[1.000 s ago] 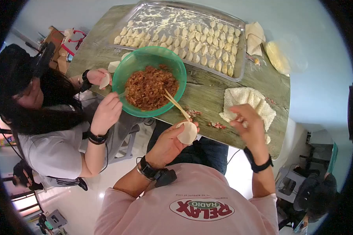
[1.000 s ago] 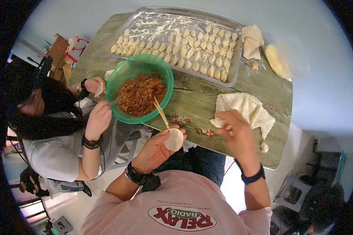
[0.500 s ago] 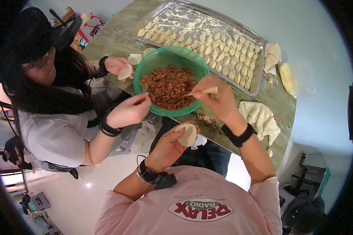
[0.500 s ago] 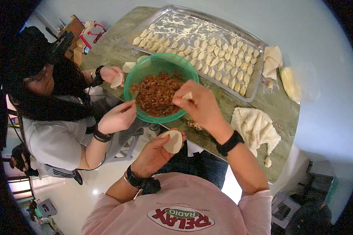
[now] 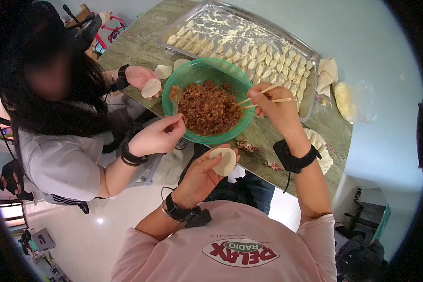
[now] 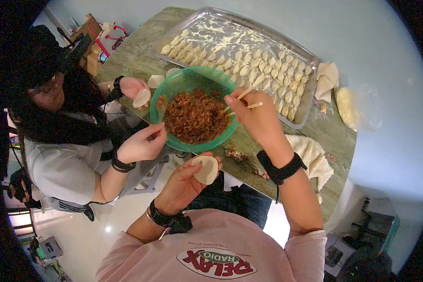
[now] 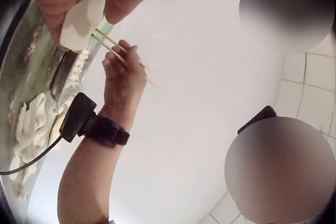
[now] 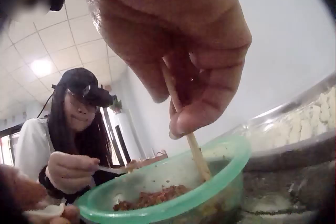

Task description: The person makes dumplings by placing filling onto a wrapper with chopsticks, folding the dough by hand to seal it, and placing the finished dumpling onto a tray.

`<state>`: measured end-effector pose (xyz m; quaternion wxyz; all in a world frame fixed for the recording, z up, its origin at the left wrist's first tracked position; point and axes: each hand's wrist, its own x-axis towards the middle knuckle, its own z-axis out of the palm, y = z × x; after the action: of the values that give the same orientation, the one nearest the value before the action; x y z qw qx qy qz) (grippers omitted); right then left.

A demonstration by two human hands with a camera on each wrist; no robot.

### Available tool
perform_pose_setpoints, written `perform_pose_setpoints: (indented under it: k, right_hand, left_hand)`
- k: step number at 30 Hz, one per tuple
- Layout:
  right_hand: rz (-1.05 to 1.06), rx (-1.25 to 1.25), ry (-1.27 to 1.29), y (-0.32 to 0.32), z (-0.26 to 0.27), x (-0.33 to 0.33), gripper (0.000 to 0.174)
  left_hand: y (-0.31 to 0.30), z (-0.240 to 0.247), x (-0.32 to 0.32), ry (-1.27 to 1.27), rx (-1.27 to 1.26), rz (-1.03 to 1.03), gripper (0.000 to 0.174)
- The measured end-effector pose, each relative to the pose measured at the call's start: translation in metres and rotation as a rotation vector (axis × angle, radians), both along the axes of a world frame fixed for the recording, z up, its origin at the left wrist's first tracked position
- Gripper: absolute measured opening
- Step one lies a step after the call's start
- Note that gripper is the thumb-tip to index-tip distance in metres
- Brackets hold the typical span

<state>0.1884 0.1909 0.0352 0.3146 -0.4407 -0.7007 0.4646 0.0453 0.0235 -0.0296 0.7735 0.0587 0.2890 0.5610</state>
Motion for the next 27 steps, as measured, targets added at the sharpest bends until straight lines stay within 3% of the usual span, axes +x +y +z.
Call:
perform_pose_setpoints:
  k: [4, 6, 9, 18, 27]
  right_hand:
    - [0.083, 0.125, -0.177, 0.005, -0.025, 0.002, 0.016]
    - [0.027, -0.114, -0.052, -0.003, -0.020, -0.001, 0.015]
    - [0.016, -0.199, 0.025, -0.004, -0.023, 0.002, 0.014]
    - [0.079, -0.351, 0.242, -0.008, -0.036, 0.010, 0.015]
    - [0.087, -0.374, 0.282, -0.015, -0.036, 0.004, 0.021]
  left_hand:
    - [0.000, -0.004, 0.000, -0.006, 0.014, -0.006, 0.037]
    - [-0.001, -0.004, -0.002, -0.009, 0.017, 0.005, 0.037]
    - [-0.002, -0.002, -0.005, -0.040, 0.035, 0.025, 0.034]
    - [-0.004, -0.002, -0.011, 0.029, 0.027, 0.038, 0.037]
    - [-0.004, 0.001, -0.012, 0.023, -0.002, 0.042, 0.037]
